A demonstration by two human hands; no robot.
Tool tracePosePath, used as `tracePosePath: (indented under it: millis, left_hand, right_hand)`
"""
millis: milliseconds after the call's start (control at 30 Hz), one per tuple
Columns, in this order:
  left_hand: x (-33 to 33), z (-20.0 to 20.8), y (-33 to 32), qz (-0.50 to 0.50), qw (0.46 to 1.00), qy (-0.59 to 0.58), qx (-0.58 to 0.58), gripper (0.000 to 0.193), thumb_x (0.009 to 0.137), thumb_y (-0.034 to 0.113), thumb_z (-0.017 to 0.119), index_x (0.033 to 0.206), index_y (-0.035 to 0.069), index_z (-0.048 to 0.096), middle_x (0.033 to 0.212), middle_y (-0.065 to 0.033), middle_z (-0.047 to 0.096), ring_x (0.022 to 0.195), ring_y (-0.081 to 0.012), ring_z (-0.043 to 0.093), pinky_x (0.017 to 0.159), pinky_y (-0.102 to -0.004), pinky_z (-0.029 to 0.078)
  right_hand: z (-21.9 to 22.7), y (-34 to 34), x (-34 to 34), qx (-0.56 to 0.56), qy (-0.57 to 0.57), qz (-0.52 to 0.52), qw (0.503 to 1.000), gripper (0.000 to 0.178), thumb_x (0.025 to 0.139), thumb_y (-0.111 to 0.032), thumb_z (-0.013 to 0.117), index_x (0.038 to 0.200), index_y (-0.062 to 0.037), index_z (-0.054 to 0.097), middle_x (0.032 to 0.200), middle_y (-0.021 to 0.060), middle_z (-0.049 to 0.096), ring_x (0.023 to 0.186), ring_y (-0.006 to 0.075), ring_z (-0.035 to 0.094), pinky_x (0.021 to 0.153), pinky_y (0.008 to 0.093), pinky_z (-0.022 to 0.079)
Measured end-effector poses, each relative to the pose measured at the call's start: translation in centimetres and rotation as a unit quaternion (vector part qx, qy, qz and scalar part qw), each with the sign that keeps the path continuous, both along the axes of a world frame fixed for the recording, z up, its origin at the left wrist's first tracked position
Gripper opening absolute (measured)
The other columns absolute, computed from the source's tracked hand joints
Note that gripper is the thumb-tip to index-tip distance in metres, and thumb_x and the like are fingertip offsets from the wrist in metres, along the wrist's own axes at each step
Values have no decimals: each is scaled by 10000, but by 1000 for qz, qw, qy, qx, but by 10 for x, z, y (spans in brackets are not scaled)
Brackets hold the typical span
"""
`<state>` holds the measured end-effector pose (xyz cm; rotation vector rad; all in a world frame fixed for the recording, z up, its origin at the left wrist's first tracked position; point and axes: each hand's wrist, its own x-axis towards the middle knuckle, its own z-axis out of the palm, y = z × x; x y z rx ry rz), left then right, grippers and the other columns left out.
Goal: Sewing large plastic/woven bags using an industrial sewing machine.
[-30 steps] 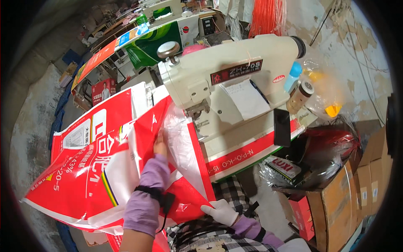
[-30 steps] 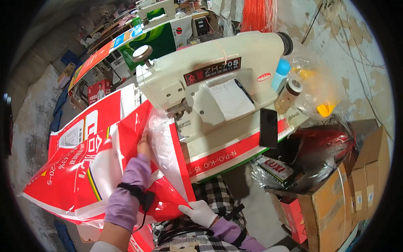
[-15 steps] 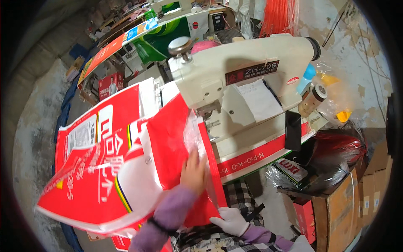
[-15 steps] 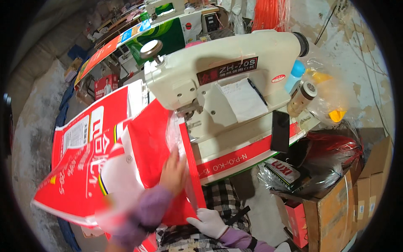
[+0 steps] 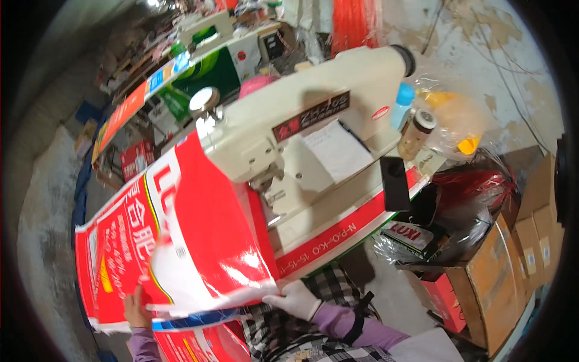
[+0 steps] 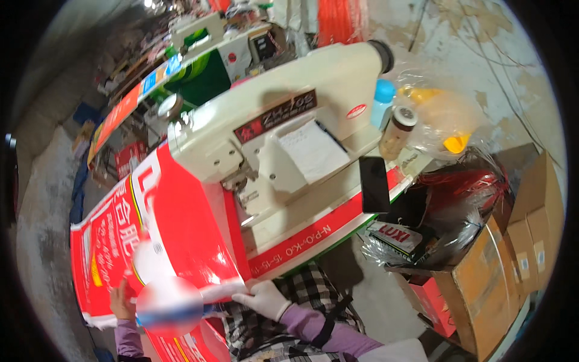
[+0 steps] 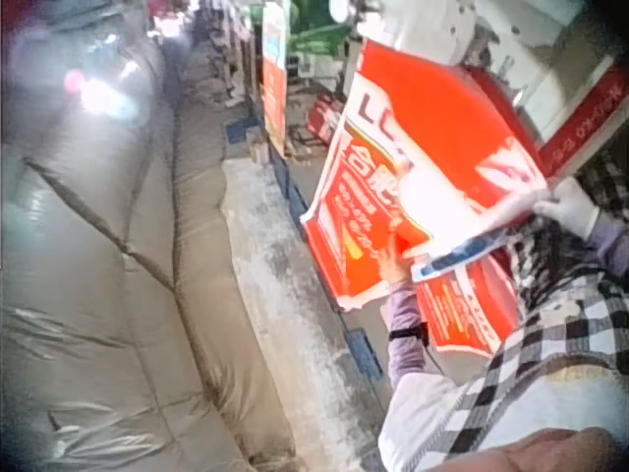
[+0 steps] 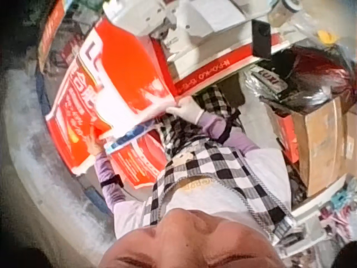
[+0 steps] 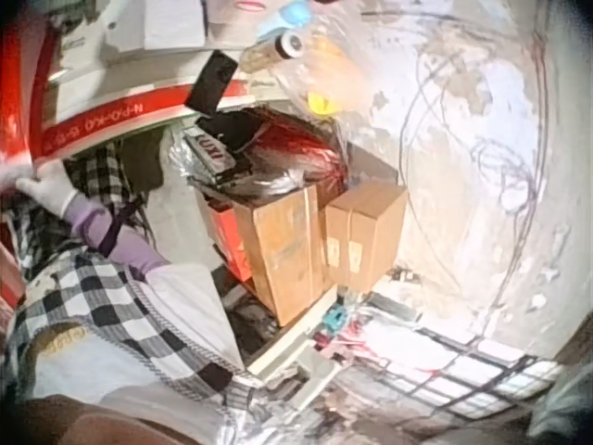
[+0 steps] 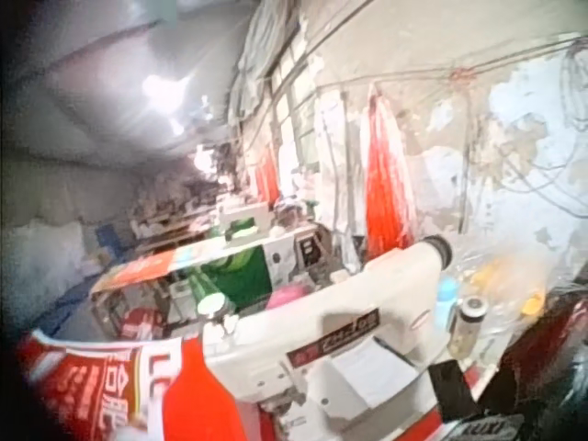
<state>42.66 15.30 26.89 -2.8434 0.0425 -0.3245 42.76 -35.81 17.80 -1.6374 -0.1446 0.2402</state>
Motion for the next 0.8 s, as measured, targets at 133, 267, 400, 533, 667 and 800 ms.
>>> tracePosePath:
  millis: [133, 267, 400, 533, 667, 800]
  left_hand:
    - [46, -6, -31, -68, 991, 86, -81, 951, 523, 89, 812, 1391, 165, 430, 1209, -145, 504, 1106, -363, 528, 938, -439, 479]
    - [46, 5, -36, -42, 989, 37, -139, 977, 499, 46, 809, 1390, 139, 420, 1264, -180, 485, 1162, -381, 507, 958, -427, 471]
    - [-33, -1, 75, 42, 997, 20, -53, 700, 573, -62, 635, 1244, 135, 598, 952, -164, 604, 949, -384, 581, 784, -470, 484]
    - [-123, -65, 124, 265, 854, -158, -419, 565, 832, 309, 487, 1340, 62, 456, 1256, -205, 506, 1164, -376, 504, 973, -467, 412]
    - [-211, -80, 95, 289, 275, -199, -895, 835, 916, 665, 326, 1447, 21, 288, 1452, -198, 379, 1326, -371, 390, 1106, -531, 302]
    - [-287, -91, -90, 258, 244, -32, -934, 642, 901, 510, 481, 1314, 21, 426, 1250, -186, 520, 1160, -366, 519, 1016, -530, 404]
  right_hand:
    - [-2, 25, 41, -213, -163, -25, 963, 405, 888, -441, 581, 933, -55, 694, 793, 169, 651, 753, 357, 643, 707, 437, 520]
    - [108, 24, 97, -206, -215, 48, 953, 339, 946, -309, 513, 819, -29, 655, 817, 173, 641, 697, 359, 622, 645, 433, 504]
    - [127, 52, 29, 141, -247, -35, 958, 267, 922, -242, 589, 996, 2, 668, 857, 180, 657, 800, 338, 655, 681, 374, 522]
    - [63, 95, -40, 22, -222, 199, 954, 209, 916, -206, 536, 996, -63, 665, 986, 118, 686, 907, 316, 667, 798, 353, 528]
    - [41, 89, -50, -156, -240, 405, 868, 279, 822, -185, 588, 1094, -133, 622, 1002, 146, 629, 986, 352, 594, 849, 436, 492]
    - [47, 52, 61, -226, -254, -33, 940, 284, 790, -101, 641, 1056, -29, 571, 1078, 147, 572, 1006, 303, 554, 866, 424, 449]
